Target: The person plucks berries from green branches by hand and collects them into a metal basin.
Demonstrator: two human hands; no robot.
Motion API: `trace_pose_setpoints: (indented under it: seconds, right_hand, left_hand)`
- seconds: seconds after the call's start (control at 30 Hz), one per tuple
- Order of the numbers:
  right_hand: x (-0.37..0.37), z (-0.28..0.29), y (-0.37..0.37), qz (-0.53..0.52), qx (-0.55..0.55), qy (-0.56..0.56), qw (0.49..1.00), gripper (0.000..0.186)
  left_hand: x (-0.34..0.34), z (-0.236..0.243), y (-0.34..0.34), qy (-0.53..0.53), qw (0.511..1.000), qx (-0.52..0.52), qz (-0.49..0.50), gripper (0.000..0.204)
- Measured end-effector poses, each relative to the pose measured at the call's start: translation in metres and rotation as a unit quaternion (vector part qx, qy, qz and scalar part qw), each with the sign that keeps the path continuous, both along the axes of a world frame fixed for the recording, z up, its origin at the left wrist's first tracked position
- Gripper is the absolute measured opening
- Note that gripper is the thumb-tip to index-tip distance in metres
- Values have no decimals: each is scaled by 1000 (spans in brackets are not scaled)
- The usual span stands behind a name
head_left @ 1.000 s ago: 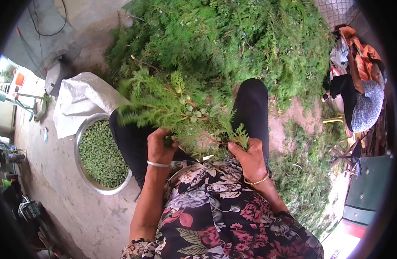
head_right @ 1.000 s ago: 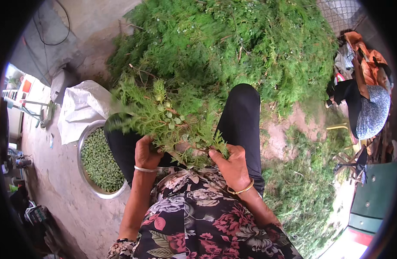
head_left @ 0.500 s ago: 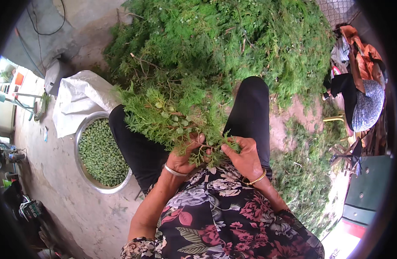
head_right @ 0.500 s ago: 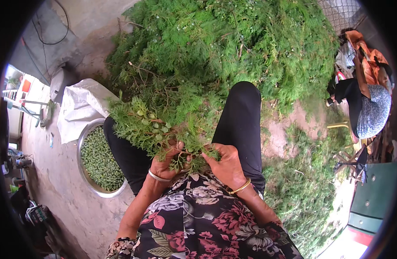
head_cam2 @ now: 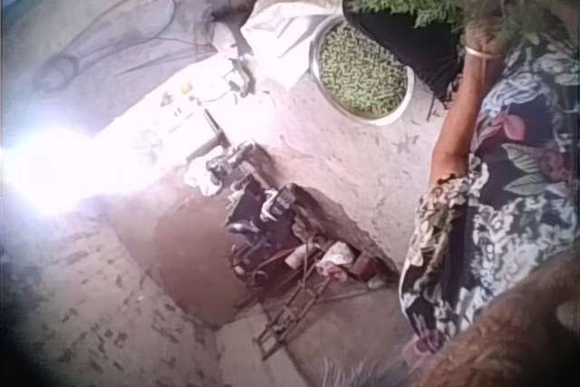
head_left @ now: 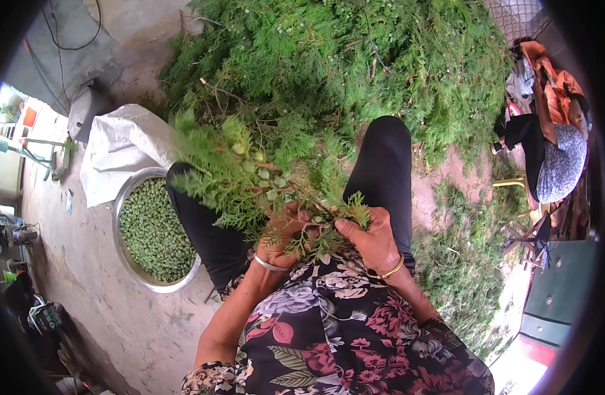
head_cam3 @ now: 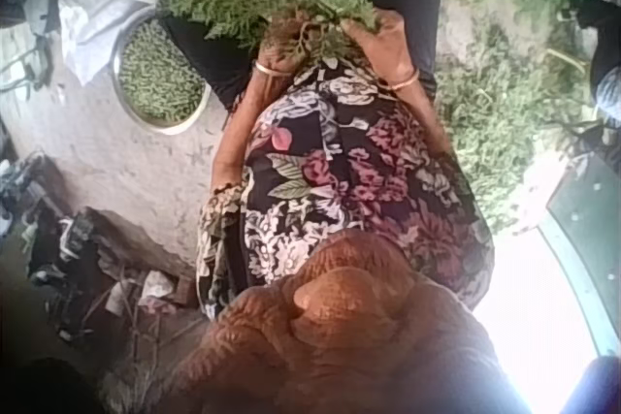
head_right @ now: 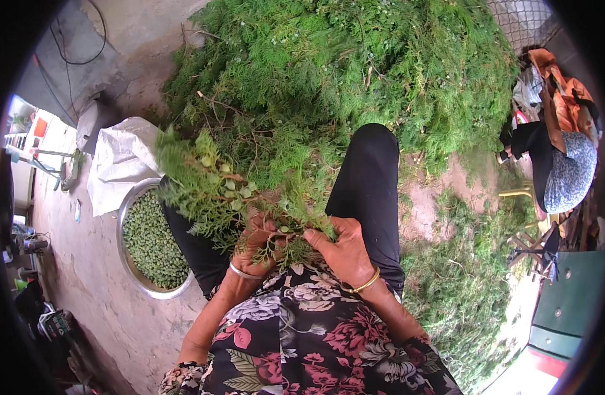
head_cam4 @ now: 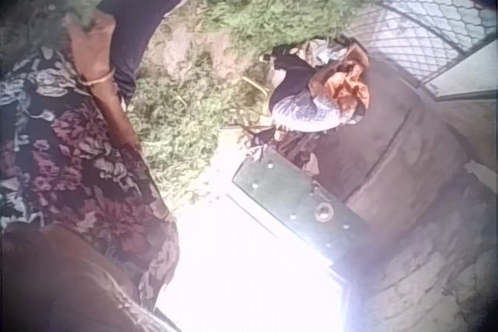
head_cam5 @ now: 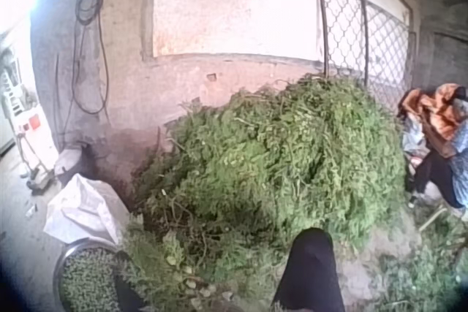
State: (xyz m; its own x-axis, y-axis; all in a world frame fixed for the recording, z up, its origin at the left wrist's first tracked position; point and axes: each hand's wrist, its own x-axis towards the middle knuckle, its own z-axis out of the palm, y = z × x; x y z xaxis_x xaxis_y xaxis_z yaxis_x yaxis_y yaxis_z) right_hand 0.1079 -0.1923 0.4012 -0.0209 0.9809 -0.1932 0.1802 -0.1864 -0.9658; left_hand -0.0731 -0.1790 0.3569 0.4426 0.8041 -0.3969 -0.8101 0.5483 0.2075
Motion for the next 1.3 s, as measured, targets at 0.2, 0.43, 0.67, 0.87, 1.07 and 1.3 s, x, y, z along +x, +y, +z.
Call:
trace_pose_setpoints:
  seconds: [0.2, 0.43, 0.67, 0.87, 1.07, 1.3]
  right_hand:
    - [-1, -1, -3, -23, -91, 195, 976, 8]
    - [-3, -2, -6, -21, -103, 163, 981, 12]
    - [3, -2, -6, -10, -190, 62, 980, 20]
    - [1, -13, -8, -39, -50, 15, 998, 22]
    - [1, -9, -5, -77, -2, -66, 995, 21]
    - [7, -6, -2, -102, -97, 12, 990, 23]
  left_hand:
    - [2, 7, -3, 58, 997, 45, 8, 35]
    - [-9, 22, 6, 250, 938, 238, -22, 40]
    - [-23, 16, 6, 417, 806, 419, -30, 26]
    - [-20, 7, 2, 565, 630, 531, -49, 20]
    - [-8, 3, 1, 712, 505, 484, 58, 15]
    - [-16, 18, 9, 205, 970, 131, 0, 21]
